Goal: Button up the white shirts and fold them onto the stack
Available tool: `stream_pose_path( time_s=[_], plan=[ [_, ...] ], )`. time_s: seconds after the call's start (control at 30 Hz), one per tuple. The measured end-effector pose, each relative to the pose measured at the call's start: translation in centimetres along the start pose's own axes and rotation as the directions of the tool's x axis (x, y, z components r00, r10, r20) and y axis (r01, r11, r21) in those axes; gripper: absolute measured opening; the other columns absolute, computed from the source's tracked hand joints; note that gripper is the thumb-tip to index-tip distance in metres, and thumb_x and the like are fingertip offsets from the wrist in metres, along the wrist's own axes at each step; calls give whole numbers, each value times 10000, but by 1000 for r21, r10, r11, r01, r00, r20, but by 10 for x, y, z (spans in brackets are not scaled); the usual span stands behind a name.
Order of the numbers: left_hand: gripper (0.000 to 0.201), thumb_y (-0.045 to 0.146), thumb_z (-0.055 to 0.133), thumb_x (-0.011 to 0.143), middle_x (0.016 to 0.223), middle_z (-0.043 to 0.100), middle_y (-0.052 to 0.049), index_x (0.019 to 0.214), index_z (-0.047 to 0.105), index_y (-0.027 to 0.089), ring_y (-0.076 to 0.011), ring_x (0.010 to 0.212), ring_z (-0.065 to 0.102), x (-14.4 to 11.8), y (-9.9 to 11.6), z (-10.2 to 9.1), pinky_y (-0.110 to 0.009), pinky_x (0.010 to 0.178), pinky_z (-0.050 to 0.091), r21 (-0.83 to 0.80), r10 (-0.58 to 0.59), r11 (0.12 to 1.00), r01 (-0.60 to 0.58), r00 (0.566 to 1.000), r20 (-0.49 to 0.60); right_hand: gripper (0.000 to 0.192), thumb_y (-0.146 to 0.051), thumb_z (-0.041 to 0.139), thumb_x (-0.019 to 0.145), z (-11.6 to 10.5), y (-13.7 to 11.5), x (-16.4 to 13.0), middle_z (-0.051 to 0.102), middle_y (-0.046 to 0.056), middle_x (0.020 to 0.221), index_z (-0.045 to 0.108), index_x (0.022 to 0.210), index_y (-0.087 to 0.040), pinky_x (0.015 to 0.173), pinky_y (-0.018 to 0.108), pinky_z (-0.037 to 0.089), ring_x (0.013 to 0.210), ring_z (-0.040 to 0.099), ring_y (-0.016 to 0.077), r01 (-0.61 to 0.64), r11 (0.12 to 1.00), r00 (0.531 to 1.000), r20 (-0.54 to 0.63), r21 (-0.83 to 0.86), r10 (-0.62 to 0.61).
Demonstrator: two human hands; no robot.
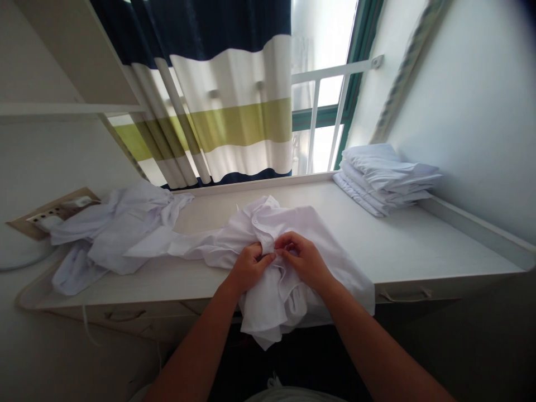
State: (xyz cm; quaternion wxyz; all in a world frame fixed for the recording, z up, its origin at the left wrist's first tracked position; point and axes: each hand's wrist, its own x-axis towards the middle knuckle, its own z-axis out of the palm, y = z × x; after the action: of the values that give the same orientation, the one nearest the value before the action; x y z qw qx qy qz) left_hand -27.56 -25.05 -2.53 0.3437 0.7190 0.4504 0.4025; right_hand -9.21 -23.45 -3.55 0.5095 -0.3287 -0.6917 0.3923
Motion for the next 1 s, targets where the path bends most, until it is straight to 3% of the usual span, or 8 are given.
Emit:
stream_pose_path(
  time_s=[0.6,1.0],
  plan=[
    [290,337,602,892,1035,731,-70,1051,748,144,-233,963,651,1,-2,-1,-309,861,485,25,-17,1000,17,999,37,115,-132,578,849,-1,0,-1,645,-4,873,633,911,-212,730,283,450,787,572,147,-7,1000,1000,26,4,7],
    [298,364,515,921,846,687,-54,859,688,131,-199,804,605,1,-5,0,-289,734,466,142,-26,990,24,1000,7,95,-142,592,831,-1,1,-1,629,-4,849,622,896,-205,721,278,447,769,561,145,-8,1000,1000,17,21,7]
  ],
)
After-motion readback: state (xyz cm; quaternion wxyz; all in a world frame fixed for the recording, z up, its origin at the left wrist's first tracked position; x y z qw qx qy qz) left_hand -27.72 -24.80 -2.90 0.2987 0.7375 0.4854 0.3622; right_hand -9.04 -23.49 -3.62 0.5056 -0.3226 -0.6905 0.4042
